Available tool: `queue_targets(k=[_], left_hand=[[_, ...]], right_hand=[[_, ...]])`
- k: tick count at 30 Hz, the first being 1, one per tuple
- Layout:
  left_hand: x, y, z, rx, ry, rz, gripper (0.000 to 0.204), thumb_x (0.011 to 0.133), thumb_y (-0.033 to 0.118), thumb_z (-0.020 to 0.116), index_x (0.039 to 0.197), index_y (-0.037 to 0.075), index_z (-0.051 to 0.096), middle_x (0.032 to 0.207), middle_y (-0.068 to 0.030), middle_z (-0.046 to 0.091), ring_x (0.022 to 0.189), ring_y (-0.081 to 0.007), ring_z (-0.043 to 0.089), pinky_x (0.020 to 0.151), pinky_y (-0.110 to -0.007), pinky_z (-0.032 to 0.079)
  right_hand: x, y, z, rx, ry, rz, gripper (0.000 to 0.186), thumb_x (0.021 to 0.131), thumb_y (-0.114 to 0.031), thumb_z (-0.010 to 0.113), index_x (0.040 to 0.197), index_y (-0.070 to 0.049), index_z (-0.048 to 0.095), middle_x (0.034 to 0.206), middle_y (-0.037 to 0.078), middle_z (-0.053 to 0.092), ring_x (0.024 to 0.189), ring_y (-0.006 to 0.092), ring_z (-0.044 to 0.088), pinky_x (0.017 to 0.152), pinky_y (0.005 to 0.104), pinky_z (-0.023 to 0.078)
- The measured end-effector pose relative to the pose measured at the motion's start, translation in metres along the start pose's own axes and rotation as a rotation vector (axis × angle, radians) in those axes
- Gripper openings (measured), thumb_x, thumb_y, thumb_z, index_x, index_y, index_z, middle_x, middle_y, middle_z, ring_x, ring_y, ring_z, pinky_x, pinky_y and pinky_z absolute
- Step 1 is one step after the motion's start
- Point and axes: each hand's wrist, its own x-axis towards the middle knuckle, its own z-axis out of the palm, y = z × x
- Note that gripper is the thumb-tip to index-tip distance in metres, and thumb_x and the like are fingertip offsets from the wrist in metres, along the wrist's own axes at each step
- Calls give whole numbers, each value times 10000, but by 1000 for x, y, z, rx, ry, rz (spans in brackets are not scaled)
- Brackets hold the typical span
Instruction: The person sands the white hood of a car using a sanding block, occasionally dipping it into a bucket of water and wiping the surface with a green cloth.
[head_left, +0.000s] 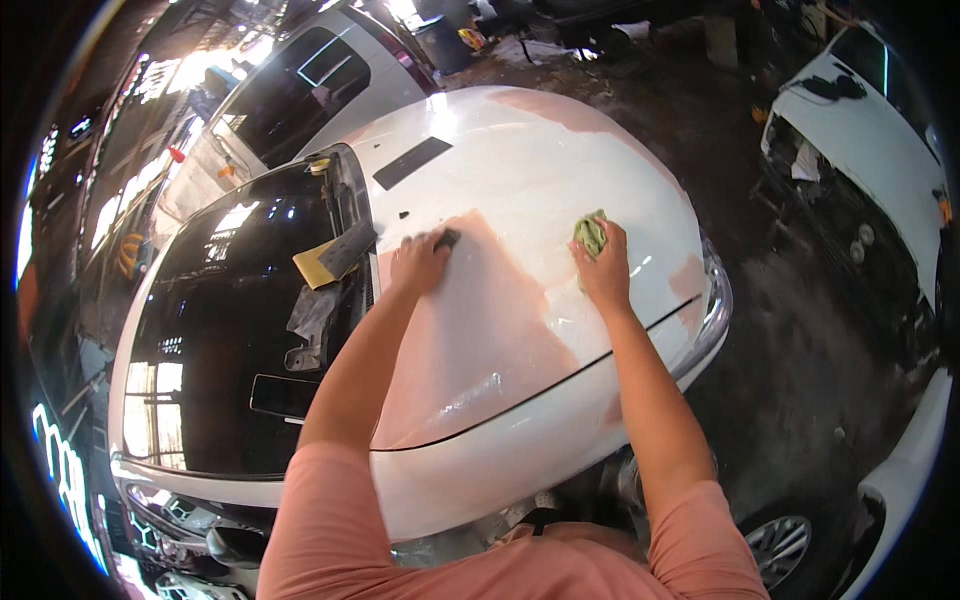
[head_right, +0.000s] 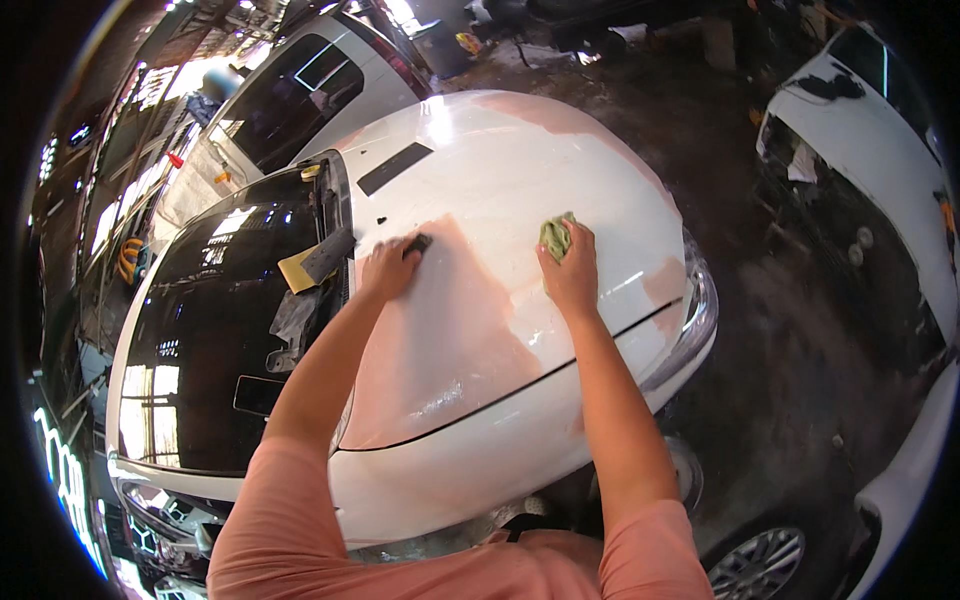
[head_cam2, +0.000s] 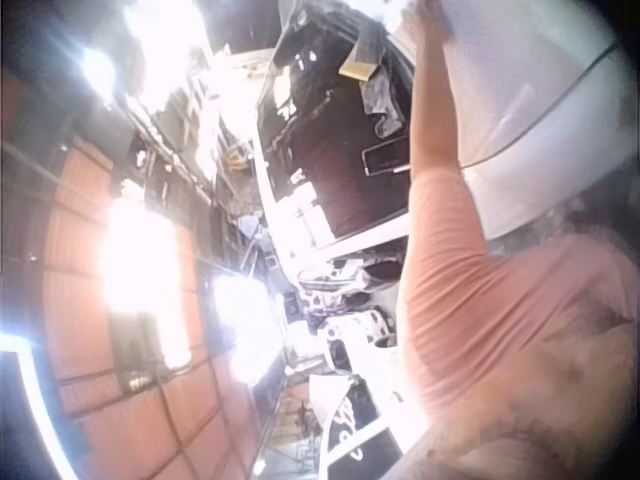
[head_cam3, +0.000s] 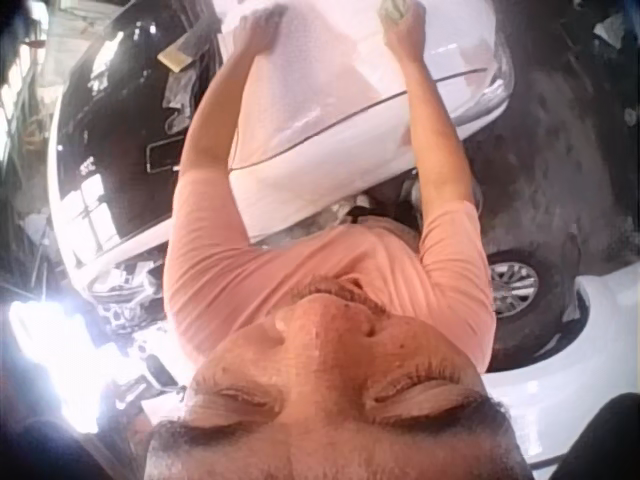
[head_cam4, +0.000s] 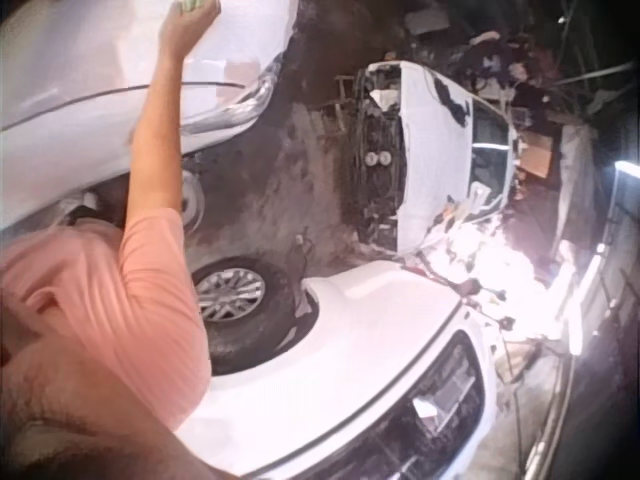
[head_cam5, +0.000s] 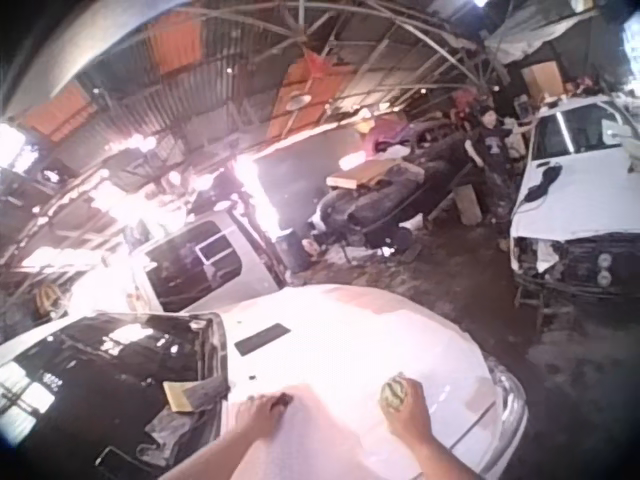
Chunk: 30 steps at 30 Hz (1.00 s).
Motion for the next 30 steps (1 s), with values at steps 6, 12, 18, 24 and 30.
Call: queue_targets(k=[6,12,18,24,30], left_hand=[[-83,6,13,-12,30,231,471,1008,385,650,1417,153,665,1316,-108,705,1255,-379,599,1074,-496,488],[-47,18,-9,-37,-34,69,458,1017,369,625,1404,130,668,1368,-132,684,1259,-376,601,1072,-495,488],[-28,18,0,-28,5,90,453,1014,363,627,1393,119,669,1362,-134,681,1245,-382,600,1075,-501,479],[-92,30,-15,-110,-56,208,458,1001,355,653,1400,132,673,1382,-117,676,1244,-398,604,1079,-507,485],[11,28,1,-39,-30,53,454,995,381,645,1367,123,684,1356,-131,687,1270,-371,593,1062,-498,492]], right_hand=[[12,12,-17,-60,30,12,572,911,-192,788,1390,-2,538,1410,203,540,1315,381,557,1126,442,460],[4,6,-13,-13,8,34,590,907,-215,795,1393,-7,535,1420,210,536,1338,394,534,1134,457,455],[2,15,-11,-54,21,-10,607,897,-216,810,1395,-10,532,1480,223,494,1379,417,501,1146,475,447],[7,13,-20,-59,20,42,615,915,-229,801,1413,5,526,1520,217,464,1421,391,480,1185,443,415],[2,13,-4,-39,-2,8,608,915,-222,798,1406,10,526,1517,232,468,1419,413,479,1174,466,425]])
